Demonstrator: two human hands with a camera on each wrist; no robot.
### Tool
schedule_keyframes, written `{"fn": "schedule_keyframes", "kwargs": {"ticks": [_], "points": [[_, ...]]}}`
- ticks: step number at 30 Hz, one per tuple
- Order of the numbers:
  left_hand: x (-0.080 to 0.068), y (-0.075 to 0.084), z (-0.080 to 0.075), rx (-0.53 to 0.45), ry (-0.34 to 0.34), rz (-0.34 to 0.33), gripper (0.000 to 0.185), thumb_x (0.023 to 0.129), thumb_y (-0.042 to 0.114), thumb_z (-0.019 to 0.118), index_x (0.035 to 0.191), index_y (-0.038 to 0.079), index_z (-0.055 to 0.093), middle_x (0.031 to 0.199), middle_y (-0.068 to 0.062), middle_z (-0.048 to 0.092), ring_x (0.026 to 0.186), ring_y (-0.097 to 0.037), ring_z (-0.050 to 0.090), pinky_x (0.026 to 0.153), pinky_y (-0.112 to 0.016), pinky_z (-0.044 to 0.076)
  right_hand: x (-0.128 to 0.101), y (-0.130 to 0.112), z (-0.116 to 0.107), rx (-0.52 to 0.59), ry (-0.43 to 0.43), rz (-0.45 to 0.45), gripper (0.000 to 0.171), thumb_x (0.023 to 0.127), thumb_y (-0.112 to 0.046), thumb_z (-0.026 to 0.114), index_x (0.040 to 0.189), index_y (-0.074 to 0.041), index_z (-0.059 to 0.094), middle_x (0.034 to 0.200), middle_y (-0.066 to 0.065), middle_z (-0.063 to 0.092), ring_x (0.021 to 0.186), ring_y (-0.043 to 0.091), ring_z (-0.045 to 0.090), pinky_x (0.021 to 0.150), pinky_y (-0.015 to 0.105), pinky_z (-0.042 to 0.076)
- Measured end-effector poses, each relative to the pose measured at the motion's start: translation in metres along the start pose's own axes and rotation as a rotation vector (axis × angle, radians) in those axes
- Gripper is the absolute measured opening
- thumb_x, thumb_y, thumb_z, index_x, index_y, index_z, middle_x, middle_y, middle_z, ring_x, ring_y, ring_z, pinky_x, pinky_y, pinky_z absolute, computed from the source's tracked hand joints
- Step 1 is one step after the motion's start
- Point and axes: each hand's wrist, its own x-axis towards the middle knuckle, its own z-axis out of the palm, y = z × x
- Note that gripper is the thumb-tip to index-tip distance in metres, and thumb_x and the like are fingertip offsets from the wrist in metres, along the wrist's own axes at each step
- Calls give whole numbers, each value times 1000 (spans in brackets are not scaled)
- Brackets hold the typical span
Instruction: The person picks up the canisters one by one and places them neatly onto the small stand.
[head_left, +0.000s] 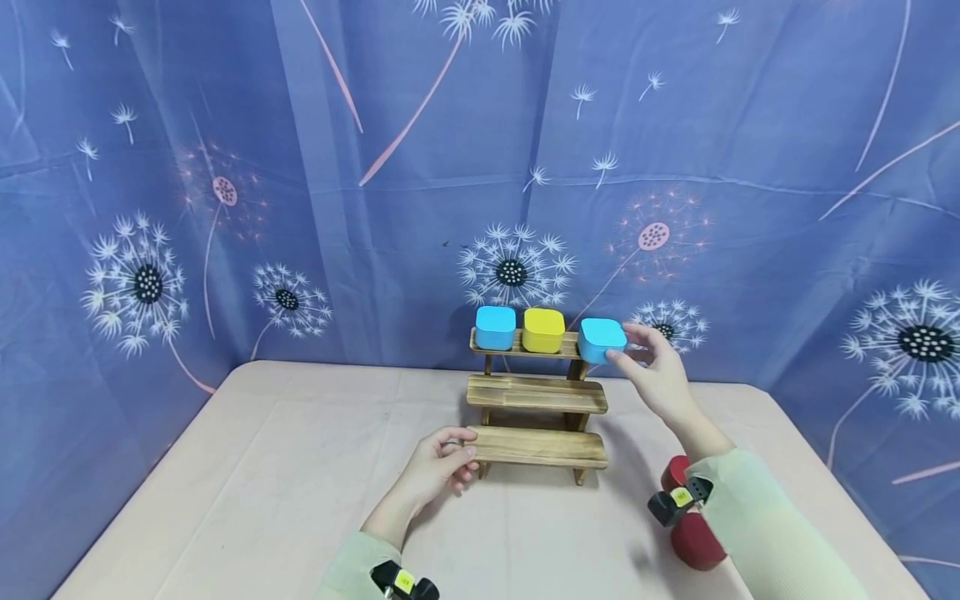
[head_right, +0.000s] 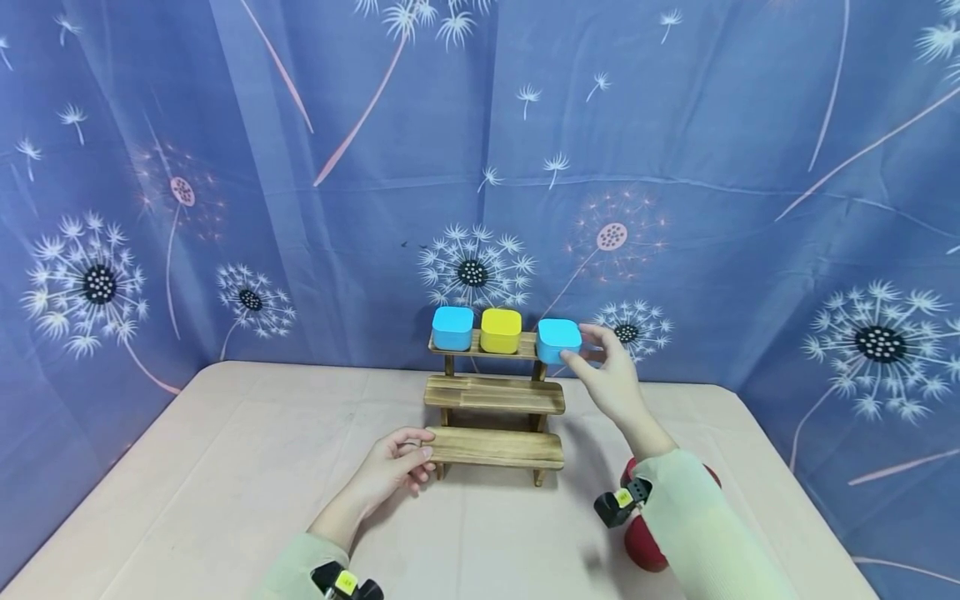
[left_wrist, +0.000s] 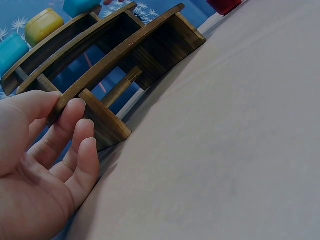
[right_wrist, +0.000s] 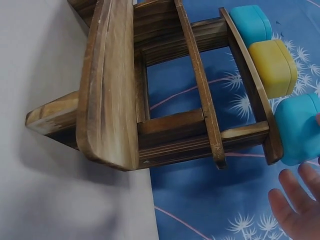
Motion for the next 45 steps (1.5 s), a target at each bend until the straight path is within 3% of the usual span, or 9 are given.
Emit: {"fn": "schedule_keyframes", "kwargs": {"ticks": [6,14,21,30,45], "points": [[1,0,0,-5,2,5,35,90,12,61,121,-1,53,77,-3,65,61,-10,58,51,-22,52,2,-5,2,7,-9,0,58,91,-26,63,139,-4,40,131,23,49,111,37,55,75,10,45],[1,1,1,-13,5,11,34,90,12,61,121,0,53,76,-2,65,60,-10,58,50,-21,52,5,-8,7,17,-17,13,58,91,-30,63,138,-4,42,130,22,49,112,36,54,81,21,47],[0,2,2,-27,9,7,35,90,12,62,121,-2,52,74,-2,64,59,-9,57,48,-21,50,6,-9,9,11,-5,15,58,90,-31,64,137,-4,43,129,21,51,112,35,54,81,19,46],[-1,4,4,-33,18,-1,36,90,12,61,122,-2,52,74,-3,64,59,-10,57,48,-22,49,8,-10,12,-5,-2,24,59,90,-35,64,137,-6,43,130,21,51,111,38,54,88,47,49],[-2,3,3,-28,10,11,36,91,13,61,122,-2,51,75,-2,65,60,-9,57,49,-21,50,11,-8,13,-59,4,25,56,90,-36,63,135,-7,46,128,21,52,108,39,55,85,51,50]]}}
